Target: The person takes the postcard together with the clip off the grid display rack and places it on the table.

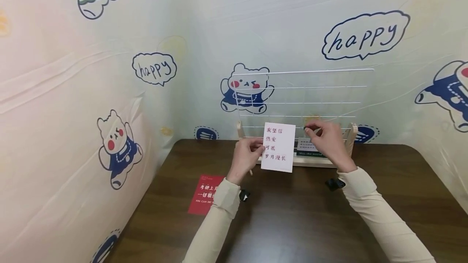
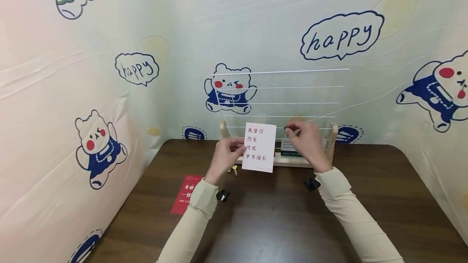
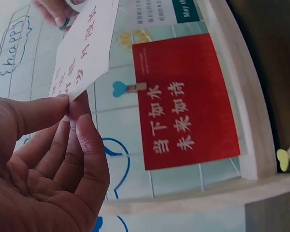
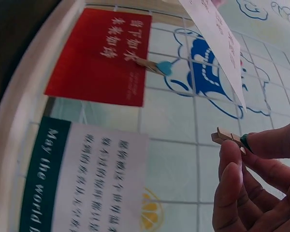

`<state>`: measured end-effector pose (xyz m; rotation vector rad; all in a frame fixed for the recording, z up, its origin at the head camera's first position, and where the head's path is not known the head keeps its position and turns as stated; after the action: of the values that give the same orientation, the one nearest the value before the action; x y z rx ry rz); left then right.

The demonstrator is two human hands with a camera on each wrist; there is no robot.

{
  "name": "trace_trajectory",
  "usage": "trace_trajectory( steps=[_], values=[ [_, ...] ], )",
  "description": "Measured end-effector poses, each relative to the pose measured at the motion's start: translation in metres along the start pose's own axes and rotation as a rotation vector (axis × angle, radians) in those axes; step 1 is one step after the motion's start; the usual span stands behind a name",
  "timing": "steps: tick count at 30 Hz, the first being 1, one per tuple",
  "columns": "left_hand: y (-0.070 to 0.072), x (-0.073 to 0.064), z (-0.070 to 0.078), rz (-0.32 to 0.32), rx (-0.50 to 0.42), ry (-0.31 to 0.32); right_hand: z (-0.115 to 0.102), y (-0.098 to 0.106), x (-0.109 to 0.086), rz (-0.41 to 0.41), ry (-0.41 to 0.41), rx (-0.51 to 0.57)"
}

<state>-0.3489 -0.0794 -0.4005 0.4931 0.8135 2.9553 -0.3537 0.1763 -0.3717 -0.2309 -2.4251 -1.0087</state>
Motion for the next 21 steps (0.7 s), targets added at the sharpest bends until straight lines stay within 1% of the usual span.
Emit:
trace_trajectory(
  steps=[6, 12, 17, 21],
  values=[
    [0.006, -0.005, -0.013, -0.012, -0.004, 0.023, 0.002, -0.018, -0.006, -0.065, -0.042, -0.015],
    [0.011, -0.013, -0.025, -0.022, -0.002, 0.062, 0.003, -0.035, -0.01, -0.087, -0.02, -0.005],
    [0.014, -0.021, -0.035, -0.043, 0.007, 0.104, 0.006, -0.05, -0.014, -0.105, -0.03, -0.001],
    [0.017, -0.024, -0.042, -0.045, 0.026, 0.106, 0.007, -0.062, -0.018, -0.121, -0.035, 0.008]
  ],
)
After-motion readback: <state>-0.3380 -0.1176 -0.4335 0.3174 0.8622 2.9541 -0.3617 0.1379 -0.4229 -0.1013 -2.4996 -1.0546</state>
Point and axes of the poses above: each hand's wrist, its own x-axis towards the middle knuckle, its own y-axis out of the back of the hand, z = x × y, the point moved 7 cm from there along x, towards the middle knuckle, and after that the axes turned 3 degrees about -x, right-handed, at the moved point
